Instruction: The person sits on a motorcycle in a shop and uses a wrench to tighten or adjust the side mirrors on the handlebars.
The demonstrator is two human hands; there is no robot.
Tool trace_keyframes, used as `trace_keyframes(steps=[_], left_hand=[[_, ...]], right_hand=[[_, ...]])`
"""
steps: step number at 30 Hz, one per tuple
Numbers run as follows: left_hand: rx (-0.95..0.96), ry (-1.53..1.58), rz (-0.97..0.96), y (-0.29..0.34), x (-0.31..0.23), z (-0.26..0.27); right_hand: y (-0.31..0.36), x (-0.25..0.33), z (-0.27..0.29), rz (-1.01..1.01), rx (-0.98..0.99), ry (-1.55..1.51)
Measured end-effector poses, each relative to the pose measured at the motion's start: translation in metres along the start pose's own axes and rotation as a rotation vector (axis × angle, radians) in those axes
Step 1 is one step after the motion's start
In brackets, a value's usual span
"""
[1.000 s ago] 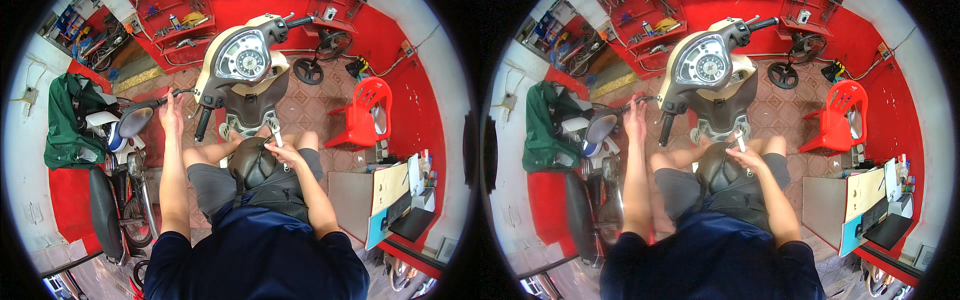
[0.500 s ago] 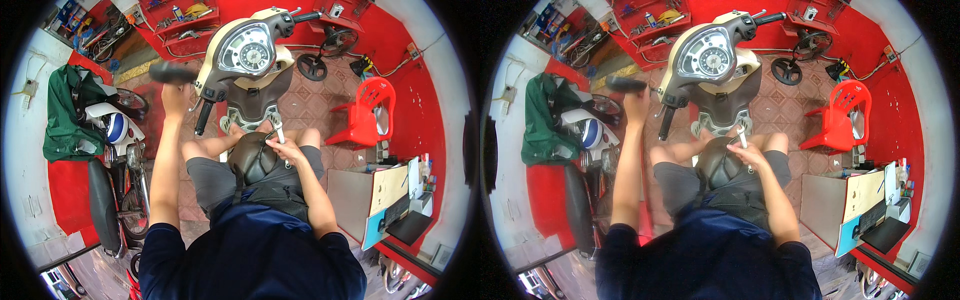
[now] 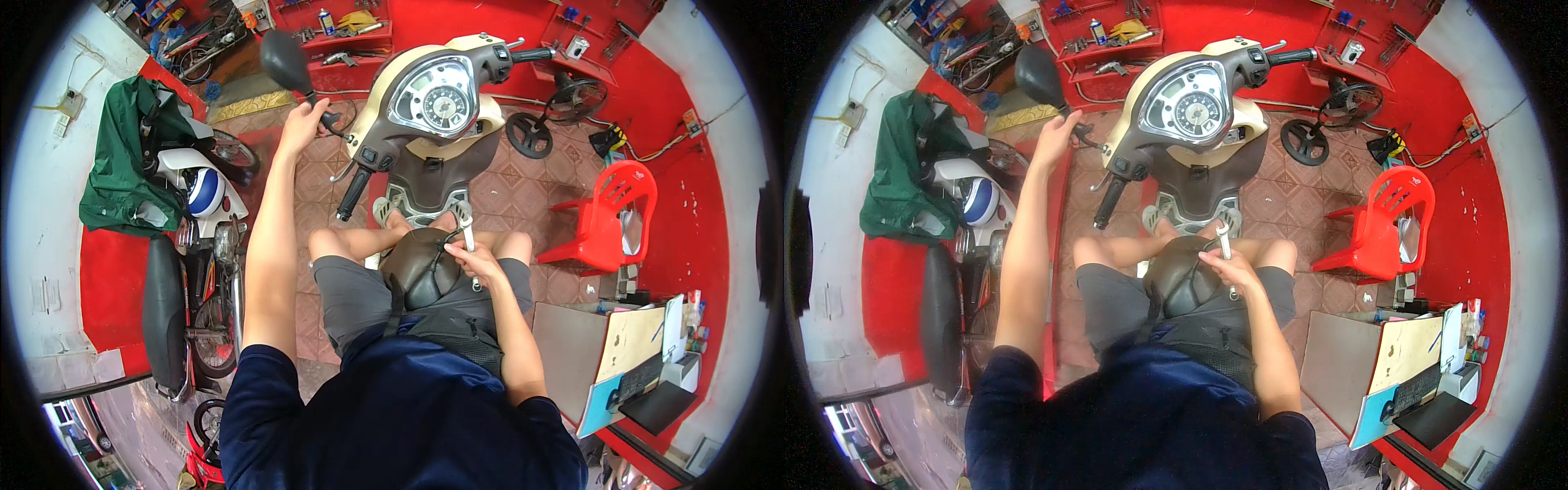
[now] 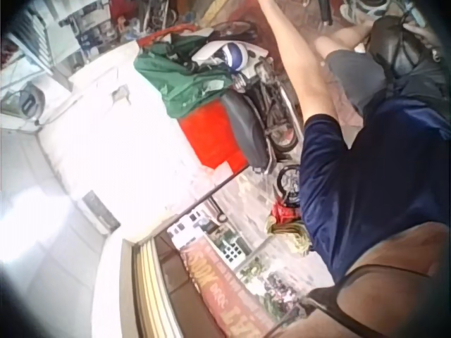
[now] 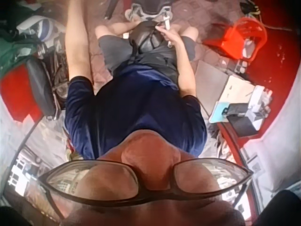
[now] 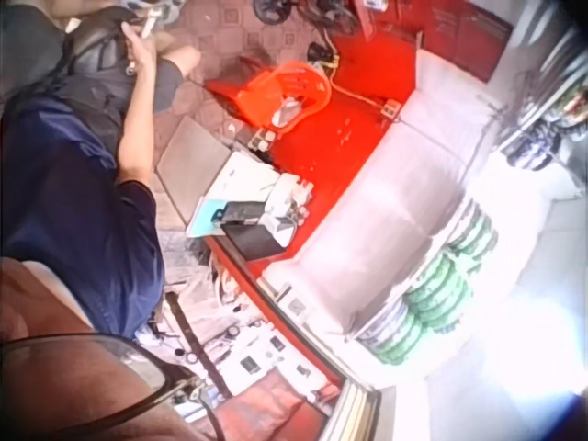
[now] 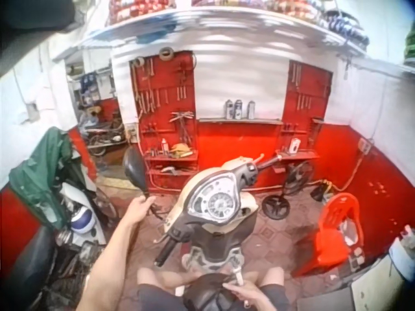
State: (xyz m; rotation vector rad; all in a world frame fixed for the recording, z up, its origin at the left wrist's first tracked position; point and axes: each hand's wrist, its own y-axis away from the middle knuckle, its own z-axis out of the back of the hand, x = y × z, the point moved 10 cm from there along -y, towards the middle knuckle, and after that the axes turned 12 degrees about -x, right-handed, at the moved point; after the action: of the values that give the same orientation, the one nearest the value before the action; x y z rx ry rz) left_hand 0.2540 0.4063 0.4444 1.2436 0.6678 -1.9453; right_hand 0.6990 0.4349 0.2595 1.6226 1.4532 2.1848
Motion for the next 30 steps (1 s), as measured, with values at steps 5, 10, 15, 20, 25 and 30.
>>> trace_keyframes(steps=[5, 10, 15, 20, 25, 30], left_hand=[[0.113, 0.727, 0.234, 0.034, 0.028, -0.021], [-0.132, 0.85, -0.033, 0.094, 0.021, -0.006], [-0.216, 0.036, -0.24, 0.089, 0.008, 0.005], [-0.307, -0.272, -0.527, 0.079, -0.087, 0.017], [-0.189, -0.061, -0.187, 0.012, -0.029, 0.011], [-0.029, 0.85, 0.181, 0.029, 0.035, -0.011]], right_hand=[[0.001, 0.001, 0.009, 0.02, -0.009, -0.01], [-0.002, 0.0, 0.005, 0.026, -0.022, 0.001], [-0.004, -0.001, 0.0, 0.016, -0.007, 0.039], [-0.003, 0.002, -0.002, 0.029, -0.01, 0.047], [-0.003, -0.001, -0.001, 0.027, -0.03, 0.053], [-0.004, -0.001, 0.014, 0.053, -0.076, 0.019]])
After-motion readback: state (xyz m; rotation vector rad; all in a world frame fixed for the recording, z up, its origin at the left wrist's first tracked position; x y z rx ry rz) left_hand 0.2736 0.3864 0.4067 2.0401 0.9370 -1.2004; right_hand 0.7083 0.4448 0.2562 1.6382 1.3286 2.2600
